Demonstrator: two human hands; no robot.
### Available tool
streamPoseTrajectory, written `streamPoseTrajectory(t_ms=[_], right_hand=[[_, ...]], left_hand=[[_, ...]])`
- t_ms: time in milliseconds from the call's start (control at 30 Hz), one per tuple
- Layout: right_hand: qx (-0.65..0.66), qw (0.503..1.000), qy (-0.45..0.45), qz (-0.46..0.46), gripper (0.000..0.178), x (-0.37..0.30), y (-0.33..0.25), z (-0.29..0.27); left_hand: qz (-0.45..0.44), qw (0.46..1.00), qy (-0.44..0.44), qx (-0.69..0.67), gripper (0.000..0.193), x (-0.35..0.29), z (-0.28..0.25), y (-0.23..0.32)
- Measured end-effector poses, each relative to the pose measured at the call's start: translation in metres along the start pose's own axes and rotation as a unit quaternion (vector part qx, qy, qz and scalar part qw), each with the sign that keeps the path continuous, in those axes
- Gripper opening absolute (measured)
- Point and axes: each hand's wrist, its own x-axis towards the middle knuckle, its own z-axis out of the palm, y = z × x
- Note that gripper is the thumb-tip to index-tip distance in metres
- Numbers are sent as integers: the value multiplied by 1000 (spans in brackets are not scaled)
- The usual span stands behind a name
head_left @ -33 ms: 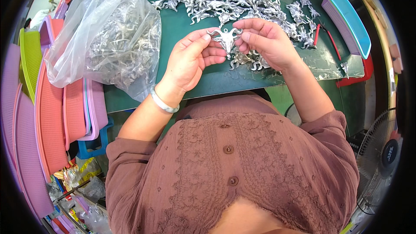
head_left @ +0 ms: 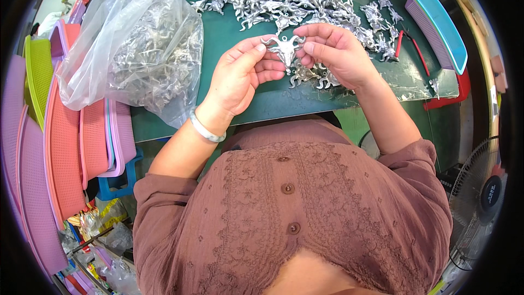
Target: The person sits at a green workbench and assembles small, silver, star-shaped metal pieces by hand. They pick up individual components from a pile on the table, connect them together, and place the finished assemblies into a clear plastic bag to their left.
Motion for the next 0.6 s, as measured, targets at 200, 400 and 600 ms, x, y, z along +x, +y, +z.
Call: streamPoseTrajectory(t_ms=[200, 400, 600], right_hand=[[-21, 998, 20, -53, 17, 1, 5, 3], [-431, 813, 60, -386, 15, -4, 4, 12], [-507, 765, -14, -397, 31, -4, -1, 7]], left_hand=[[0, 999, -22, -48, 40, 0, 6, -3], [-38, 981, -47, -185, 61, -2, 11, -5], [-38, 972, -75, -218, 66, -3, 9, 1]])
